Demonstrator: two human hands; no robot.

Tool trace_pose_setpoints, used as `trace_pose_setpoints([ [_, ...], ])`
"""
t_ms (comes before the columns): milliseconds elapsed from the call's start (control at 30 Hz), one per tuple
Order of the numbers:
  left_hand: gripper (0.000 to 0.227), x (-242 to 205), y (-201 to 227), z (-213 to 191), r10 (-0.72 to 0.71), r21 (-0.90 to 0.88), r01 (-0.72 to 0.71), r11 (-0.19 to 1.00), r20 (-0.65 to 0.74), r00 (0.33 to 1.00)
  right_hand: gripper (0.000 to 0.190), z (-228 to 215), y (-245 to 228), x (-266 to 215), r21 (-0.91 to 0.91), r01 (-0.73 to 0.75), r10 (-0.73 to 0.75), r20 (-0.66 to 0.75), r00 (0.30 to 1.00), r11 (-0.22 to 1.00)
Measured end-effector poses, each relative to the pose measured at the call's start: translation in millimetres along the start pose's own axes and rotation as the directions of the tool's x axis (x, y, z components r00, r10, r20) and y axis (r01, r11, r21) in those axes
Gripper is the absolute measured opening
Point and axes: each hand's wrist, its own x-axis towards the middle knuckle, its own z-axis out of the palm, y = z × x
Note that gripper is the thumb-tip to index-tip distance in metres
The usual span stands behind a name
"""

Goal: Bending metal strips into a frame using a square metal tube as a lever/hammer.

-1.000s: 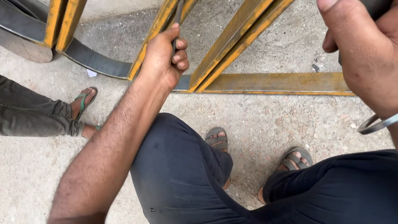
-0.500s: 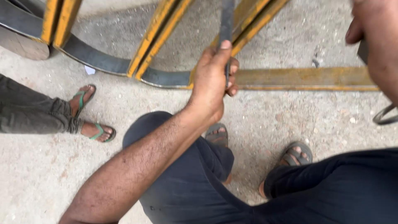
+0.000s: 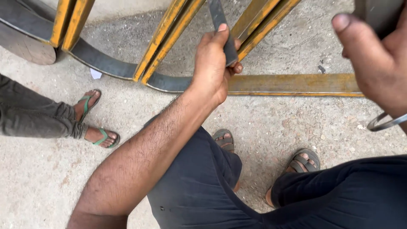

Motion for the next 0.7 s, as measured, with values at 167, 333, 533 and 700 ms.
trace_pose_setpoints([
  [167,0.030,7,-7,6,-0.005,-0.053,0.011,0.999,0.112,0.994,0.030,-1,31,-11,-0.015,0.203,-0.203,0.016,0.979,0.979],
  [333,0.031,10,-4,0,0.085,-0.127,-0.067,0.990,0.147,0.985,0.025,0,31,-8,-0.049,0.209,-0.207,0.033,0.978,0.977],
  [533,0.030,16,11,3,0.039,-0.137,-0.018,0.990,0.152,0.988,0.027,6,23,-6,0.027,0.040,-0.042,0.052,0.998,0.999],
  [700,0.026,27,17,17,0.029,-0.167,0.009,0.986,0.228,0.973,0.036,6,18,-4,0.084,0.054,-0.058,0.037,0.998,0.995],
])
